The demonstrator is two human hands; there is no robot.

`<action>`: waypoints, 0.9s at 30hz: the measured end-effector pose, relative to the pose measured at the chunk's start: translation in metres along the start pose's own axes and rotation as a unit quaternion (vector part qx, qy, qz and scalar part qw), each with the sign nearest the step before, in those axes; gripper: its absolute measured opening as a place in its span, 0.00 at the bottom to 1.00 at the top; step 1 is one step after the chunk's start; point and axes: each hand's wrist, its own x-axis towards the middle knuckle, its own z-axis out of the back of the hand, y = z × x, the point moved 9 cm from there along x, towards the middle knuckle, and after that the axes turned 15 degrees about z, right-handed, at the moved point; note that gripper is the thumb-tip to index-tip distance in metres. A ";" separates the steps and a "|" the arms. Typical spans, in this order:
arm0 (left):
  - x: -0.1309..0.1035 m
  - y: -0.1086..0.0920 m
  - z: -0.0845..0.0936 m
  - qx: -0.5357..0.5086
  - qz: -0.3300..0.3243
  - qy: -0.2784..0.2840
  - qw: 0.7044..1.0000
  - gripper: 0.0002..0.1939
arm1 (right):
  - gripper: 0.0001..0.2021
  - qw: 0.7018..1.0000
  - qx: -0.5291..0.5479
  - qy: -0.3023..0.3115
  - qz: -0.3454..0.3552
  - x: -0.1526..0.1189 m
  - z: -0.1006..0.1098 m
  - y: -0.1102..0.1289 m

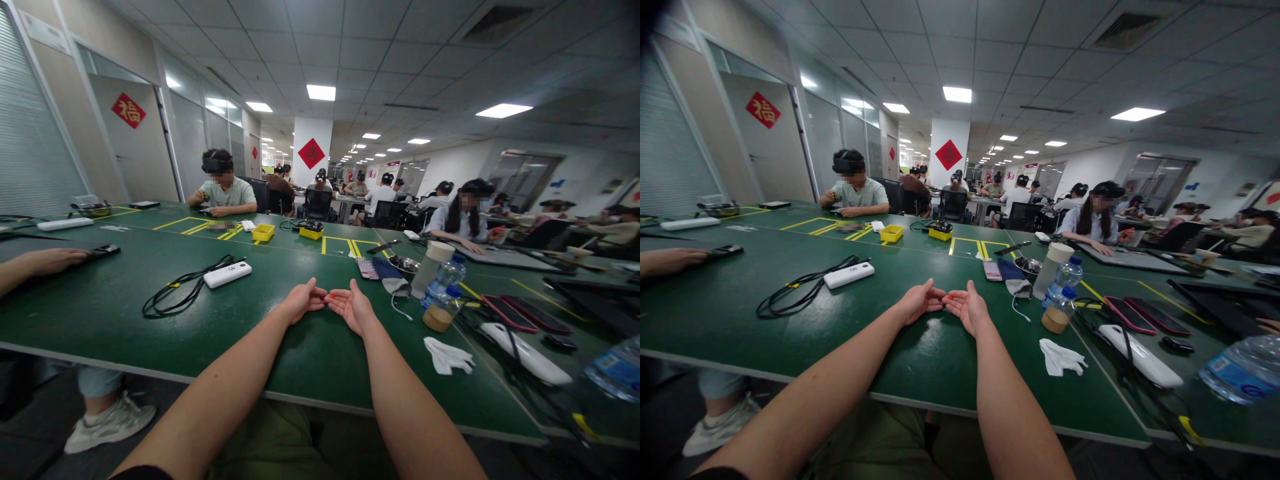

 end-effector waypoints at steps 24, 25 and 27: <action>-0.010 -0.018 -0.009 0.269 -0.152 -0.082 0.948 0.12 | 0.16 0.985 -0.108 0.052 0.127 0.004 -0.002 0.010; -0.009 -0.017 -0.010 0.280 -0.150 -0.076 0.945 0.13 | 0.17 0.984 -0.108 0.051 0.129 0.004 -0.002 0.010; -0.009 -0.016 -0.012 0.301 -0.153 -0.073 0.939 0.13 | 0.17 0.984 -0.110 0.045 0.133 0.003 -0.001 0.011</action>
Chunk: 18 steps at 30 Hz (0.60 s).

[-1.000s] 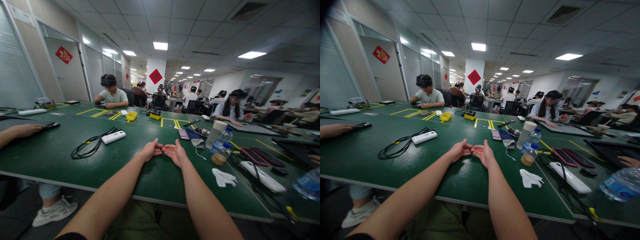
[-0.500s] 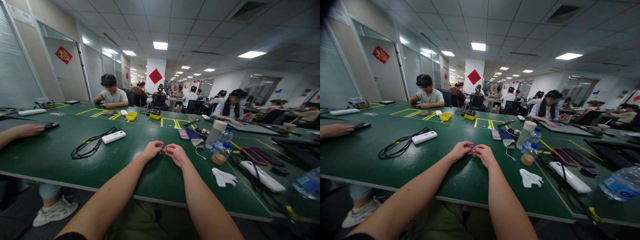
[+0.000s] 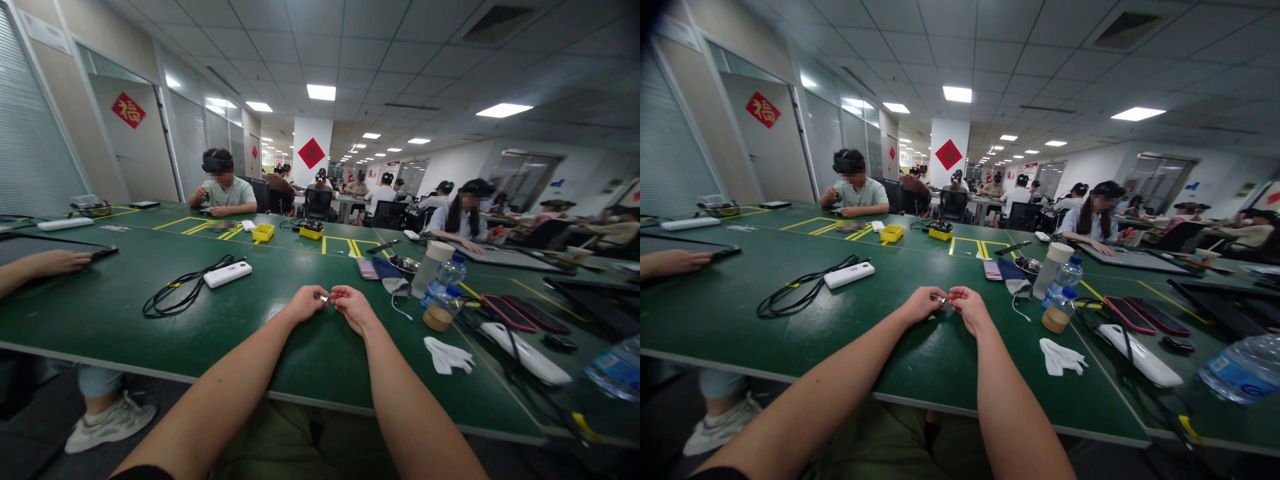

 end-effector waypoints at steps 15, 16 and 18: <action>-0.001 0.003 -0.003 -0.232 0.047 0.076 0.969 0.20 | 0.09 0.999 0.030 -0.008 0.010 0.001 -0.002 0.005; 0.000 0.005 -0.004 -0.257 0.062 0.084 0.961 0.20 | 0.09 0.999 0.034 -0.009 0.009 0.001 -0.002 0.005; 0.000 0.009 -0.005 -0.290 0.089 0.094 0.948 0.18 | 0.09 0.999 0.044 -0.014 0.005 0.000 -0.002 0.005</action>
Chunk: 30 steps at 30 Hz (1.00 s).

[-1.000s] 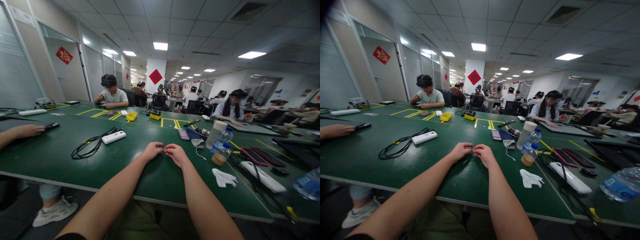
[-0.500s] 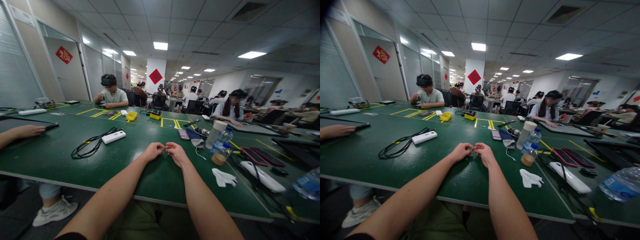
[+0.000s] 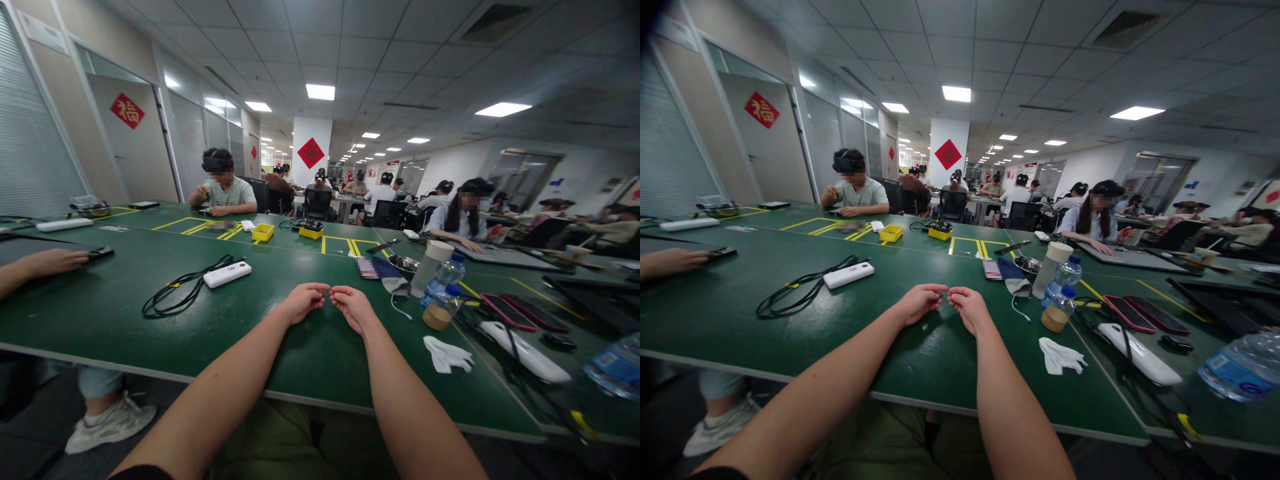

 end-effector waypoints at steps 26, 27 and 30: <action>-0.006 -0.001 0.000 -0.112 0.040 0.007 0.993 0.05 | 0.09 0.995 0.077 0.061 -0.023 -0.006 -0.012 0.005; -0.006 -0.001 0.000 -0.115 0.036 0.009 0.993 0.05 | 0.09 0.995 0.079 0.060 -0.024 -0.006 -0.012 0.005; -0.007 -0.003 -0.002 -0.114 0.027 0.017 0.993 0.02 | 0.09 0.995 0.083 0.057 -0.025 -0.005 -0.011 0.004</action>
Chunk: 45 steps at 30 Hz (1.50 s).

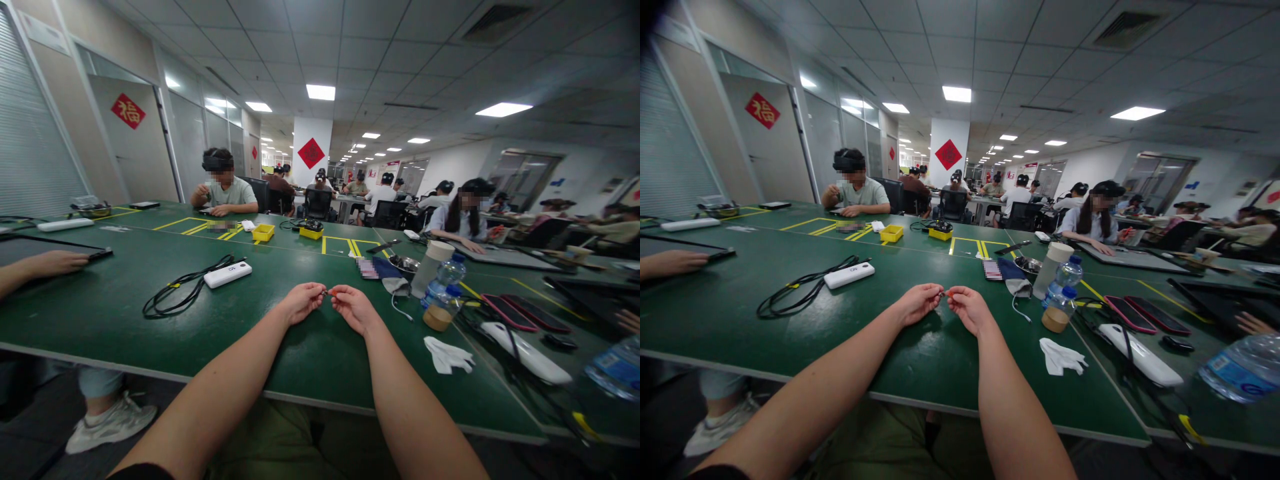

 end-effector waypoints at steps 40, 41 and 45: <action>-0.013 -0.035 -0.006 0.511 -0.292 -0.206 0.782 0.13 | 0.17 0.913 -0.369 0.028 0.173 0.013 0.007 0.014; -0.014 -0.035 -0.006 0.507 -0.292 -0.202 0.786 0.14 | 0.18 0.915 -0.364 0.026 0.172 0.013 0.007 0.013; -0.015 -0.035 -0.007 0.487 -0.289 -0.187 0.802 0.14 | 0.18 0.921 -0.351 0.025 0.169 0.012 0.006 0.013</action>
